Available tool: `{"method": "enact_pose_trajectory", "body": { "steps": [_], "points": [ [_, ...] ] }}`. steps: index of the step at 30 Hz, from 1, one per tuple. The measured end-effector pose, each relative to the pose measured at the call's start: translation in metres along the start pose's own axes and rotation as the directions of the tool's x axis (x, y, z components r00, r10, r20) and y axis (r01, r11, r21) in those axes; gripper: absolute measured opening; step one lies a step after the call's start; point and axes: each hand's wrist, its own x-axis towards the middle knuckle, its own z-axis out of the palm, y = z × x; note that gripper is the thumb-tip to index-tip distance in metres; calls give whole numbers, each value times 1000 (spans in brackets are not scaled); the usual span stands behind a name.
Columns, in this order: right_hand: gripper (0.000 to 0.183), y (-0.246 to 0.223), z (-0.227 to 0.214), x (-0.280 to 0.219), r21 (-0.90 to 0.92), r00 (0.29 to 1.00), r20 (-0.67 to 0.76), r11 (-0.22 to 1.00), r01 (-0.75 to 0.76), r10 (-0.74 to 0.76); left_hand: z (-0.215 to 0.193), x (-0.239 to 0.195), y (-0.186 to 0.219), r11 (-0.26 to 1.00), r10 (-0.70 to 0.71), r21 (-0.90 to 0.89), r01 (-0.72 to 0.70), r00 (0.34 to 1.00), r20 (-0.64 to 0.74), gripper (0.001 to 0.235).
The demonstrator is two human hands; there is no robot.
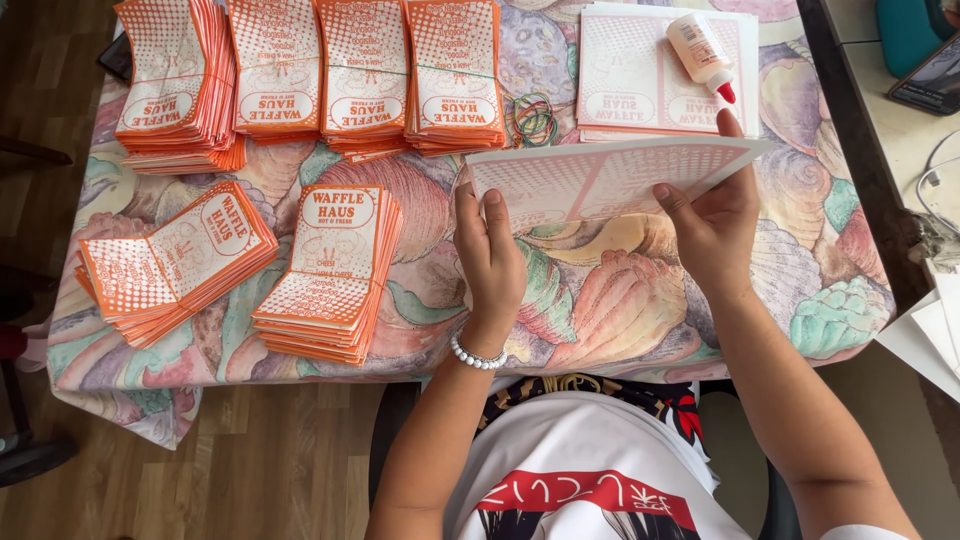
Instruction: Folding flat paper sheets into bags and organizing them into stacks on a table.
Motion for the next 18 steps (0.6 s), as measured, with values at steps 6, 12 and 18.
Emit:
{"method": "enact_pose_trajectory", "body": {
  "steps": [6, 12, 18],
  "points": [
    [82, -5, 6, -5, 0, 996, 9, 997, -84, 84, 0, 3, 35, 999, 5, -42, -4, 1000, 14, 31],
    [77, -8, 4, -2, -37, 999, 1, 998, -54, 54, 6, -7, -50, 999, 9, -35, -10, 1000, -18, 29],
    [67, 36, -13, -5, -63, 993, -14, 991, -118, 118, 4, -2, 0, 1000, -9, 18, 9, 999, 42, 27]
  ]
}}
